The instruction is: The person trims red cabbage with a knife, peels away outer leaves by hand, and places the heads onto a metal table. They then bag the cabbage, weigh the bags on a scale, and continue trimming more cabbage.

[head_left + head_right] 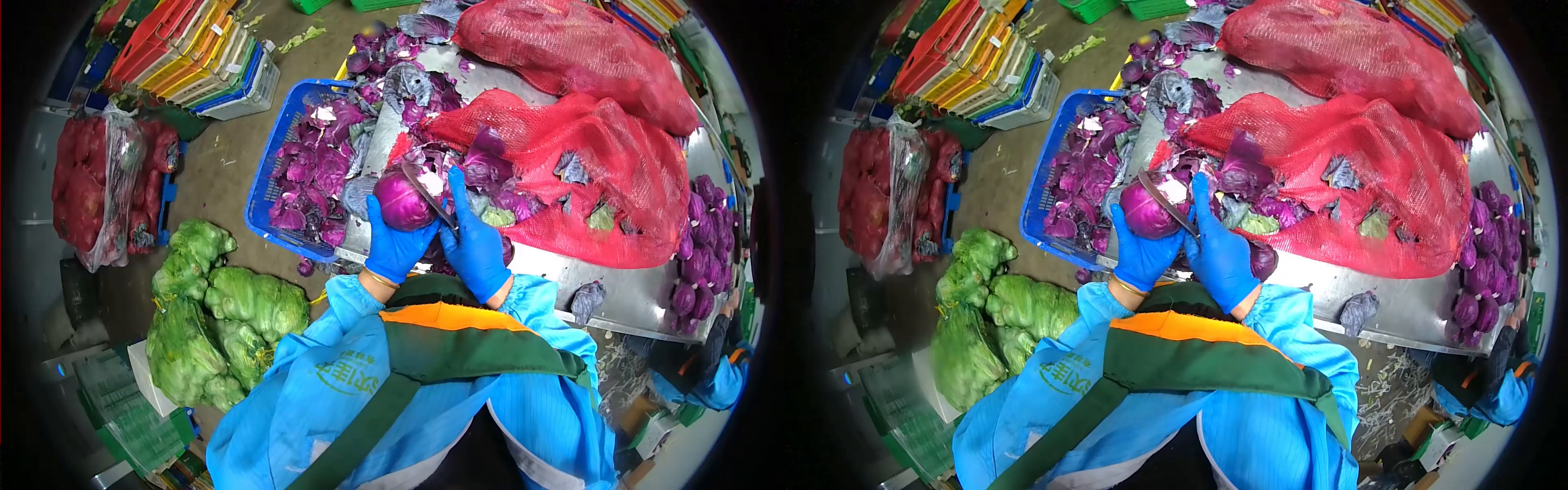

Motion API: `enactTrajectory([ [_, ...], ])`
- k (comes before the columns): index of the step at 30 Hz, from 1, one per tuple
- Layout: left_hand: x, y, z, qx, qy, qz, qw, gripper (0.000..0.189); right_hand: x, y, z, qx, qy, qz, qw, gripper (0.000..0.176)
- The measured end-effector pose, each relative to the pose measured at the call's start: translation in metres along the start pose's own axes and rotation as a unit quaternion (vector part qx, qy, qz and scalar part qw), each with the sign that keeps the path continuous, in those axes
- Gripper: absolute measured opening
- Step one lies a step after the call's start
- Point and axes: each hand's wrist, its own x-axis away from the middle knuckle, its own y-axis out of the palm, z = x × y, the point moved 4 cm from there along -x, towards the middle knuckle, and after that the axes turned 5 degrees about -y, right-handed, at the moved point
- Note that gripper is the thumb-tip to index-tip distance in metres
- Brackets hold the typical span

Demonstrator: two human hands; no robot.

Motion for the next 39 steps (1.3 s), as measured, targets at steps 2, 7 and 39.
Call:
enactTrajectory([
  [2, -0.001, -0.001, -0.002, -0.041, 0.018, 0.019, 0.999, 0.083, -0.002, 0.002, 0.003, 0.011, -0.001, 0.001, 1.0, 0.089],
  [7, 0.001, -0.003, -0.005, -0.15, 0.046, 0.062, 0.986, 0.084, -0.005, 0.002, 0.004, 0.039, 0.041, -0.026, 0.998, 0.09],
  [39, 0.02, 0.023, 0.008, -0.354, 0.044, 0.024, 0.934, 0.092, -0.012, -0.05, 0.01, -0.398, 0.056, -0.009, 0.916, 0.036],
])
